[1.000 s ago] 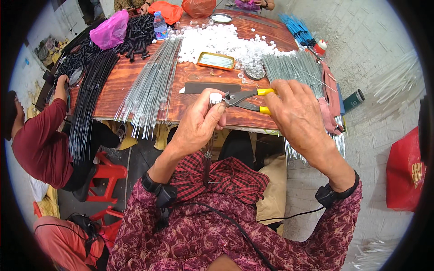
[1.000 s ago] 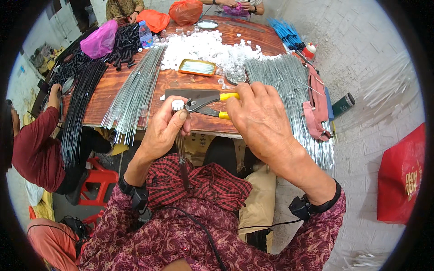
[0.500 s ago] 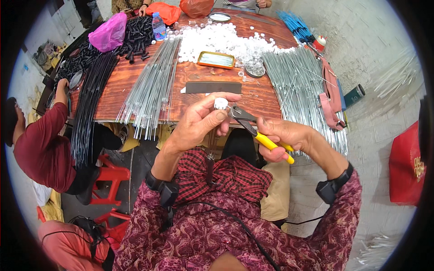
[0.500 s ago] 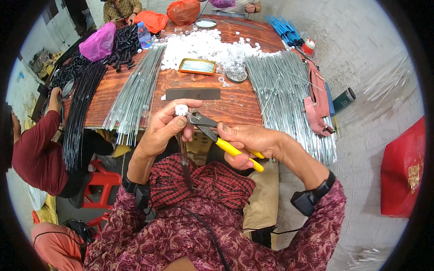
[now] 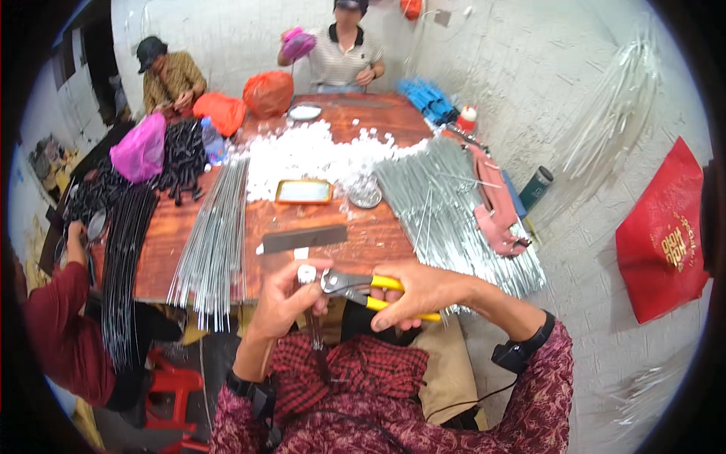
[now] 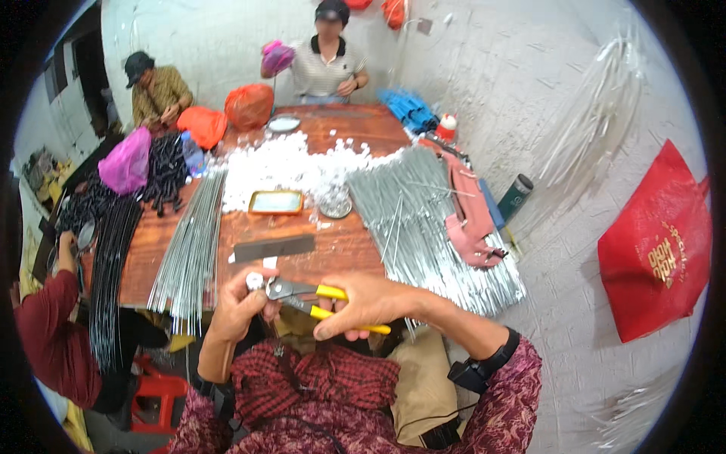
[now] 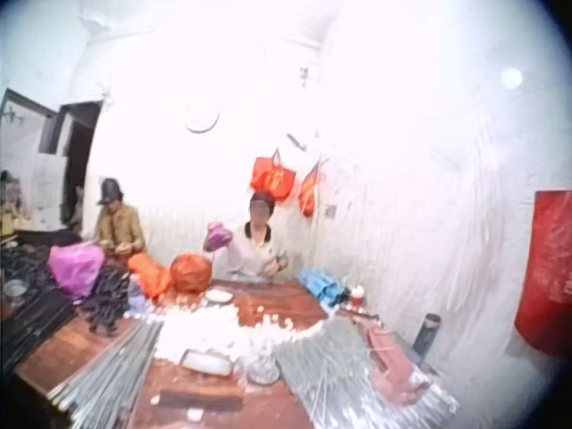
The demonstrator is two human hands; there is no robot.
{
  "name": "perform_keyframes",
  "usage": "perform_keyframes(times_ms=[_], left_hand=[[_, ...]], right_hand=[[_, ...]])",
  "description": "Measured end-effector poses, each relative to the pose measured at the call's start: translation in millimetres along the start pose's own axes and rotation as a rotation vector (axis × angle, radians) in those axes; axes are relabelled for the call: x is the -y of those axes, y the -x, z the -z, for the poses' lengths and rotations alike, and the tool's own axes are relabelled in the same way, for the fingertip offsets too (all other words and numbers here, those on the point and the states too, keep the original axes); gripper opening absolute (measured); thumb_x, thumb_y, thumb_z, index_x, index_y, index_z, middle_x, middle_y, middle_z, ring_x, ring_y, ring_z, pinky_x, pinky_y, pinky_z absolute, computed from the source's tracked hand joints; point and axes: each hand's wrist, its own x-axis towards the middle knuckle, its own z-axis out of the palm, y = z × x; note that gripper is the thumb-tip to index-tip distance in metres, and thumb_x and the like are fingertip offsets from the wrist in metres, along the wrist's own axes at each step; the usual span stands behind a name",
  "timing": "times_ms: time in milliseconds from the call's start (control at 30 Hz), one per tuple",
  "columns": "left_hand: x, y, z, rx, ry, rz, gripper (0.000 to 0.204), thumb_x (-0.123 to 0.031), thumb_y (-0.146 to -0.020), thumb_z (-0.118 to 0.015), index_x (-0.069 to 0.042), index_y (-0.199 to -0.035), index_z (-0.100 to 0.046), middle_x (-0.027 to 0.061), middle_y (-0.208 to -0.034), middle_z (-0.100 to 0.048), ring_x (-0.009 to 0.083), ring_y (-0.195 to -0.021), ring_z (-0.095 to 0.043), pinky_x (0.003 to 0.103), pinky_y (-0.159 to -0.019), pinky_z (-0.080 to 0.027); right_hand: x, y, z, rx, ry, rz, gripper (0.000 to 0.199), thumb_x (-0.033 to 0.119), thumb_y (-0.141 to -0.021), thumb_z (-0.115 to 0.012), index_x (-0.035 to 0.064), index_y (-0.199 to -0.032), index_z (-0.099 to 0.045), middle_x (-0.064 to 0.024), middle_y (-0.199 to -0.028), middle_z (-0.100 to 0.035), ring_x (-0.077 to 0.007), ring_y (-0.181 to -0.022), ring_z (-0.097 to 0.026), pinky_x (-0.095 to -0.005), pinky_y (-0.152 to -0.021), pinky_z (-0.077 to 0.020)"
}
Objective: Assembling umbrella frame components using wires and pliers.
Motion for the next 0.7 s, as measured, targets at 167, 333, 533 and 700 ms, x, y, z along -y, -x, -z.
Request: perform_keyframes(times_ms=[167, 333, 533, 700], left_hand=[[7, -5, -2, -0.022, -0.008, 0.005, 0.035, -0.011, -0.091, -0.063, 0.001, -0.123, -0.056, 0.0028, -0.078, -0.061, 0.0102, -0.067, -0.059, 0.024, -0.061, -0.049], [3, -11, -3, -0.053, 0.030, 0.023, 0.037, -0.016, -0.091, -0.065, 0.002, -0.122, -0.056, 0.0030, -0.080, -0.060, 0.0105, -0.066, -0.057, 0.026, -0.061, -0.050], [1, -14, -6, -0.081, -0.016, 0.001, 0.049, -0.027, -0.090, -0.067, 0.003, -0.126, -0.052, 0.0053, -0.070, -0.056, 0.0137, -0.063, -0.055, 0.028, -0.060, -0.048], [-4, -4, -4, -0.082, -0.022, 0.018, 0.048, -0.027, -0.092, -0.064, 0.005, -0.125, -0.052, 0.0059, -0.072, -0.057, 0.0132, -0.064, -0.056, 0.027, -0.059, -0.046]], right_hand=[[-1, 11, -1, -0.102, 0.057, 0.036, 0.046, 0.029, -0.076, -0.078, 0.0007, -0.100, -0.051, -0.0074, -0.075, -0.061, -0.0113, -0.056, -0.059, -0.0246, -0.047, -0.0457], [-23, 3, -3, -0.559, 0.593, 0.537, 0.045, 0.027, -0.074, -0.078, 0.0024, -0.104, -0.055, -0.0105, -0.082, -0.061, -0.0224, -0.073, -0.064, -0.0335, -0.061, -0.0505], [-17, 17, -10, -0.696, 0.878, 0.551, 0.046, 0.027, -0.076, -0.076, 0.0042, -0.112, -0.058, -0.0122, -0.086, -0.060, -0.0300, -0.074, -0.064, -0.0375, -0.063, -0.0524], [-18, 7, 6, 0.163, -0.281, -0.105, 0.059, 0.053, -0.097, -0.039, 0.0006, -0.103, -0.066, -0.0128, -0.072, -0.066, -0.0219, -0.064, -0.066, -0.0334, -0.060, -0.0543]])
